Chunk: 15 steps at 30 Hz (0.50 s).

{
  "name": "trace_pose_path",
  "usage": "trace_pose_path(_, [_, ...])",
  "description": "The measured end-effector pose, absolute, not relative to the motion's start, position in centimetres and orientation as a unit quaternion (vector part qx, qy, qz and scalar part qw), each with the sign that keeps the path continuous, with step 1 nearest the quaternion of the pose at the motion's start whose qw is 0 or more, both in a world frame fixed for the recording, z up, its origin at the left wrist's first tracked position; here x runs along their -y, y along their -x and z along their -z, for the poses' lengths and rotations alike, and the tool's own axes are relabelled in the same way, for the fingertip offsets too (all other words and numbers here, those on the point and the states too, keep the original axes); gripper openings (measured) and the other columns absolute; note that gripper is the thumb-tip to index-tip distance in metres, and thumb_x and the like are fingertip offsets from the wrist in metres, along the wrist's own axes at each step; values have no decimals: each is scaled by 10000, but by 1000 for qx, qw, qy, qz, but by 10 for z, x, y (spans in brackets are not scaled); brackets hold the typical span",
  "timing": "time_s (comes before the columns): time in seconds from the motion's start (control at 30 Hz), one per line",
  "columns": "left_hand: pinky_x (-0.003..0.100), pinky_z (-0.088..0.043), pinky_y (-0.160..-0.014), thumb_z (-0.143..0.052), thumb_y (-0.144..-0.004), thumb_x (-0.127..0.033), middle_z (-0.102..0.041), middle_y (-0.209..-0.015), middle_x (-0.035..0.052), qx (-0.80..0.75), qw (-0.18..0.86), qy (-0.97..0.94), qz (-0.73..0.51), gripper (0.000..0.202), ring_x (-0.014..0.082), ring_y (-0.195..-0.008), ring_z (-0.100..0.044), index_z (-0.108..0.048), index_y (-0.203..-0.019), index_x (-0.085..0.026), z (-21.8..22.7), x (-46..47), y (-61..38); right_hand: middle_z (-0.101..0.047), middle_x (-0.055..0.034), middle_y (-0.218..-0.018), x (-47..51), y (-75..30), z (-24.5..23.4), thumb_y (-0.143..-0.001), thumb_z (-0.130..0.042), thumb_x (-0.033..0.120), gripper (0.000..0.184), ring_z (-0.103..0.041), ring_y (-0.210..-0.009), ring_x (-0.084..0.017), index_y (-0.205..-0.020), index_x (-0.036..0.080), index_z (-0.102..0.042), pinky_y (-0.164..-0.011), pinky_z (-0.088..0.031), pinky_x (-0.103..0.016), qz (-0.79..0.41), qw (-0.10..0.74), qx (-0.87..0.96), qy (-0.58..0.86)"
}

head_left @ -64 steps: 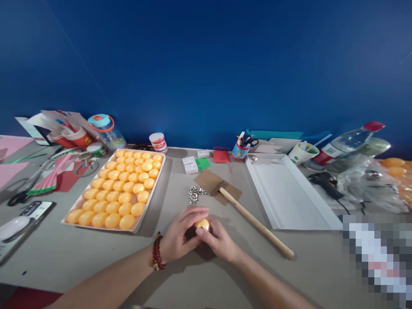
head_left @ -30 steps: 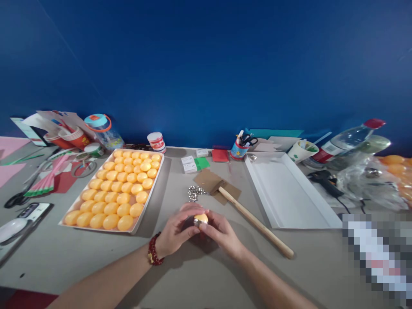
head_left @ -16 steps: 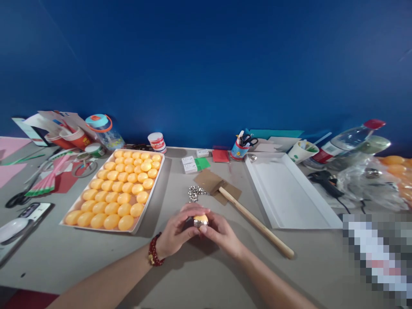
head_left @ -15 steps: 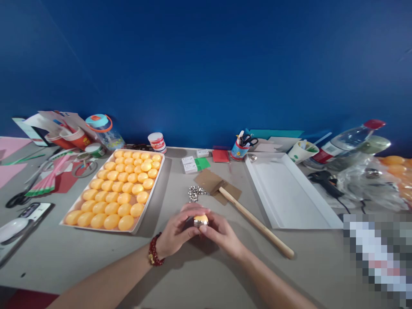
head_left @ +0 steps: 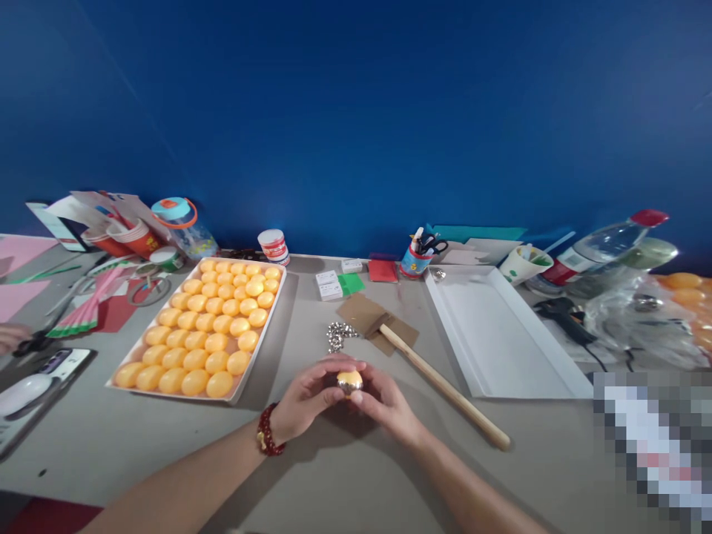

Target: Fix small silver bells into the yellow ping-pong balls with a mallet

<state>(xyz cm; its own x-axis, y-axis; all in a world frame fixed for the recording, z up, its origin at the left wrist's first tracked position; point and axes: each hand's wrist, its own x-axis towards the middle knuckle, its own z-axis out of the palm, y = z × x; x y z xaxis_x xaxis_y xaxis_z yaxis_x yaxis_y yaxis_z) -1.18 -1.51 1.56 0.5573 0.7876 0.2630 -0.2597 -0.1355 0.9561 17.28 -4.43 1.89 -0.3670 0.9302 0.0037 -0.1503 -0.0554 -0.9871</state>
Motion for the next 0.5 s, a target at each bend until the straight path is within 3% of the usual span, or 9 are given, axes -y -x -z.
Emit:
trace_pose_path(0.3, [398, -481, -1013, -590, -920, -220, -616, -1330, 115, -213, 687, -565, -404, 345, 277, -1277, -521, -617, -1264, -233, -11, 17, 14, -600, -16, -766, 44, -174, -14, -869, -617, 530, 404, -544, -657, -131, -995, 147, -636, -613, -448, -244, -649, 433, 488, 391])
trace_pose_path(0.5, [423, -416, -1079, -566, -933, -243, -620, -1328, 124, -217, 672, -580, -406, 329, 291, -1334, -460, -637, -1252, -207, -16, 17, 14, -598, -17, -775, 45, -172, -13, -871, -614, 528, 390, -549, -661, -129, -958, 149, -633, -604, -453, -241, -643, 437, 490, 394])
